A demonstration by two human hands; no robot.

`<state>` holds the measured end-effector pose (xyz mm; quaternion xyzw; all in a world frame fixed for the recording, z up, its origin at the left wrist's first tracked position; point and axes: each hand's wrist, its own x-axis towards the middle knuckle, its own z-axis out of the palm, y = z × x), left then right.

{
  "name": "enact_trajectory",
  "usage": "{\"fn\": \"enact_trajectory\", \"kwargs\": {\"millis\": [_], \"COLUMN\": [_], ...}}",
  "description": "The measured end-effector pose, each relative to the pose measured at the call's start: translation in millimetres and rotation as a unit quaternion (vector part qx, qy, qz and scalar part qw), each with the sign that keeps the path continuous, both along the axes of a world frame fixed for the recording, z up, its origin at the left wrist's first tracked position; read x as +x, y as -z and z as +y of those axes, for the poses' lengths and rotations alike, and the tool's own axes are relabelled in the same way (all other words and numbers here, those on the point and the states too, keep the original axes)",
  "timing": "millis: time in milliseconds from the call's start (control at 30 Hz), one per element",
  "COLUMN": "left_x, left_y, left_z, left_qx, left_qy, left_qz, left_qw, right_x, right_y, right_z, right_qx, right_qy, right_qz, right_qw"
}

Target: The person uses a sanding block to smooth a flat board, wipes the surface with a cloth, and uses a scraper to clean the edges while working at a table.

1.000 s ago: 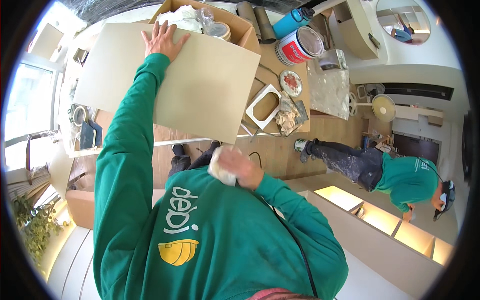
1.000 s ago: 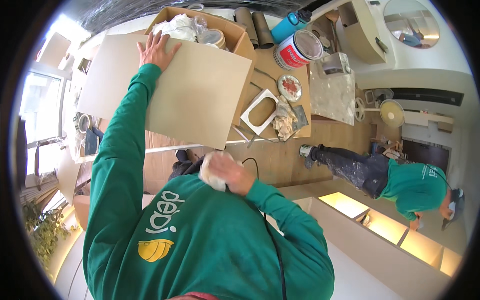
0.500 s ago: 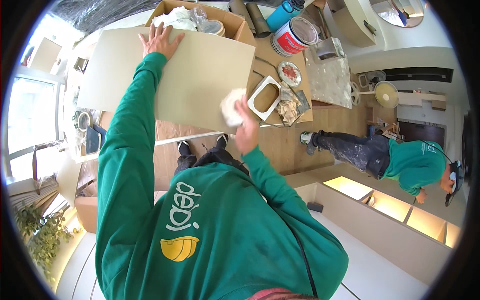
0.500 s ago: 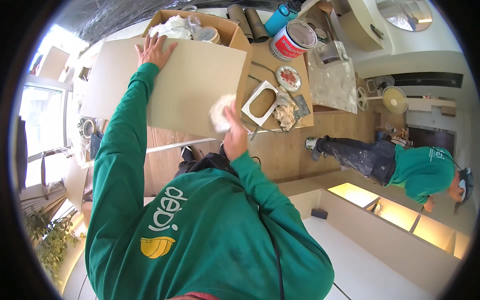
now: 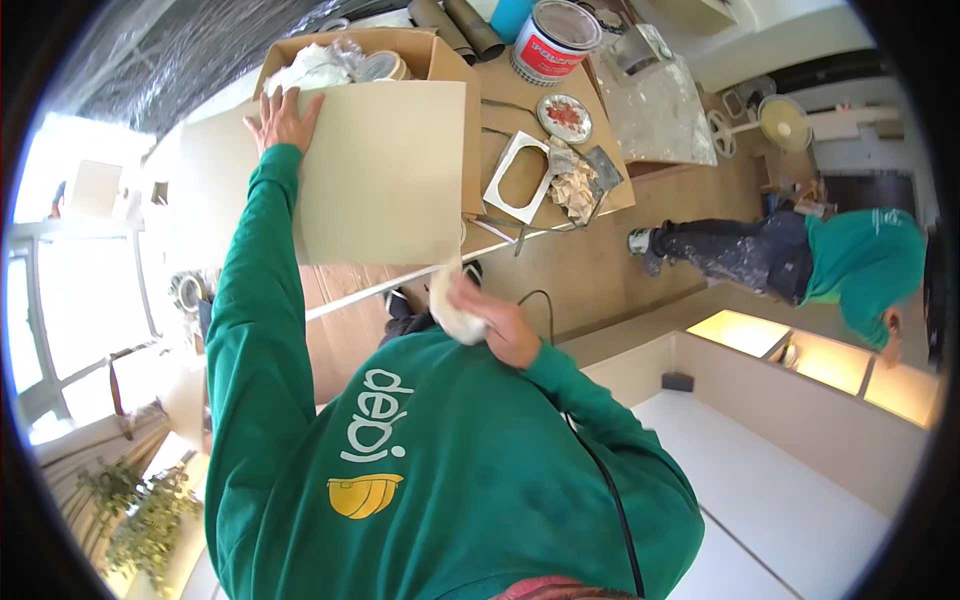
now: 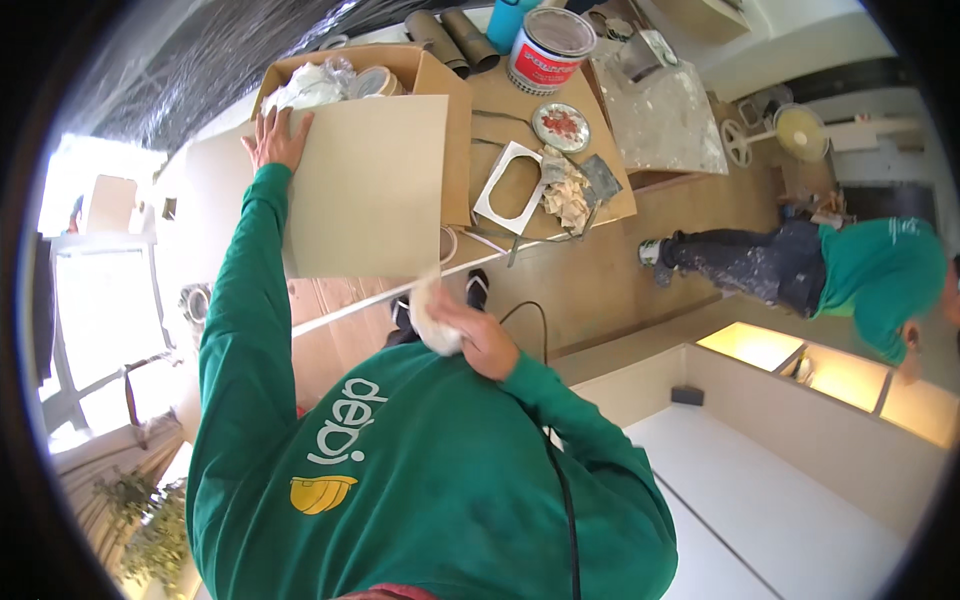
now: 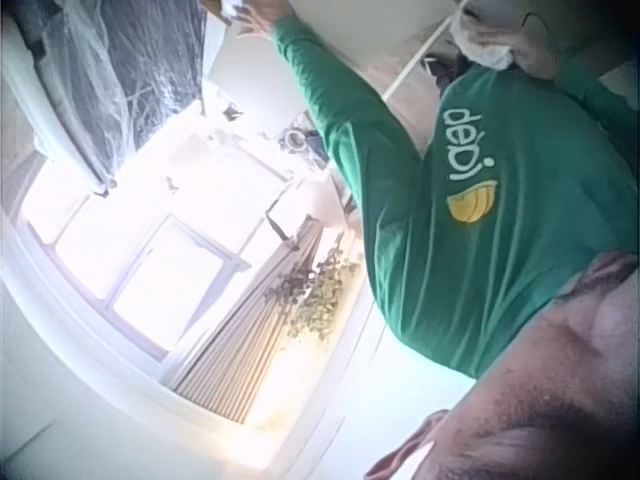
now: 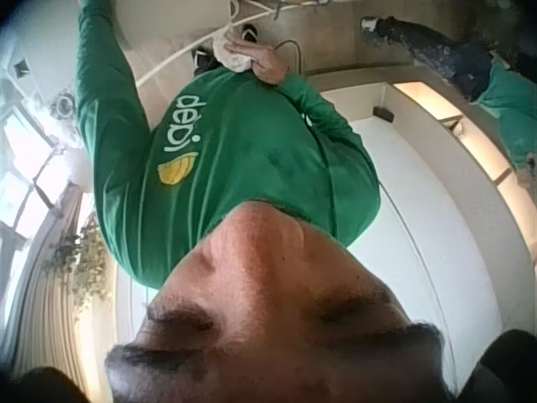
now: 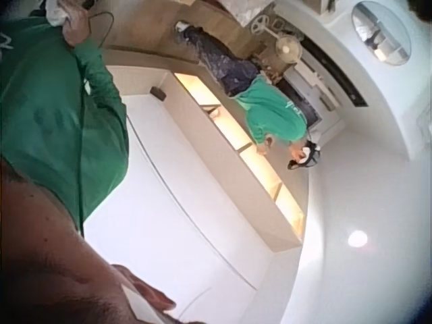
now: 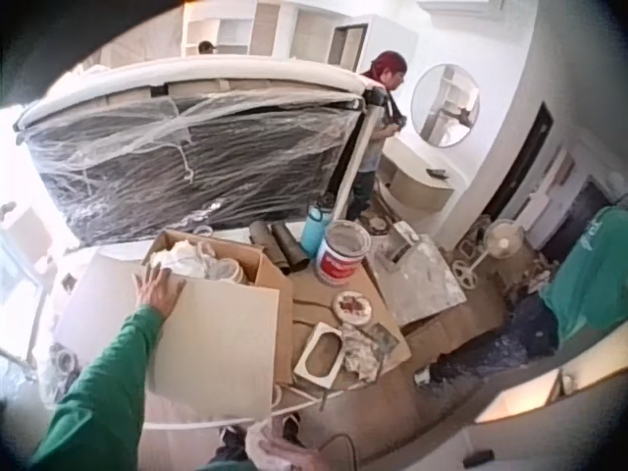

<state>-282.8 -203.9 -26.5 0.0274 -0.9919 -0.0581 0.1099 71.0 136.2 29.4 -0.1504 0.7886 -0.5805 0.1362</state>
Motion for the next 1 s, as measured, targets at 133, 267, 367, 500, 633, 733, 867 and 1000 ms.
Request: {"fn": "enact_trajectory", "kwargs": {"millis": [133,267,367,500,633,733,867,1000], "left_x": [-1,87,156,156,89,42,14,37], "left_y": [21,-9,-41,-50,-37,-41,-32,-26], "left_z": [-17,83,153,193,207,224,228,225], "left_qx": [0.021,0.083,0.042,0.06,0.078,0.084,0.059,0.072], "left_qy": [0.021,0.232,0.249,0.202,0.14,0.064,0.037,0.05], "left_qz": [0.076,0.023,-0.039,-0.054,-0.001,-0.025,-0.014,-0.023], "left_qw": [0.997,0.969,0.967,0.976,0.987,0.994,0.997,0.996], "right_x": [35,7,-21,-56,-91,-115,-161,-215], "right_y": [21,37,53,81,91,113,105,124], "right_z": [62,133,195,255,281,308,332,352], "right_qx": [-0.255,-0.327,-0.345,-0.313,-0.283,-0.215,-0.176,-0.226], "right_qy": [0.139,0.545,0.638,0.661,0.639,0.606,0.588,0.578], "right_qz": [-0.168,-0.065,0.01,0.036,0.017,0.029,0.055,0.024], "right_qw": [0.942,0.769,0.689,0.681,0.716,0.765,0.787,0.784]}}
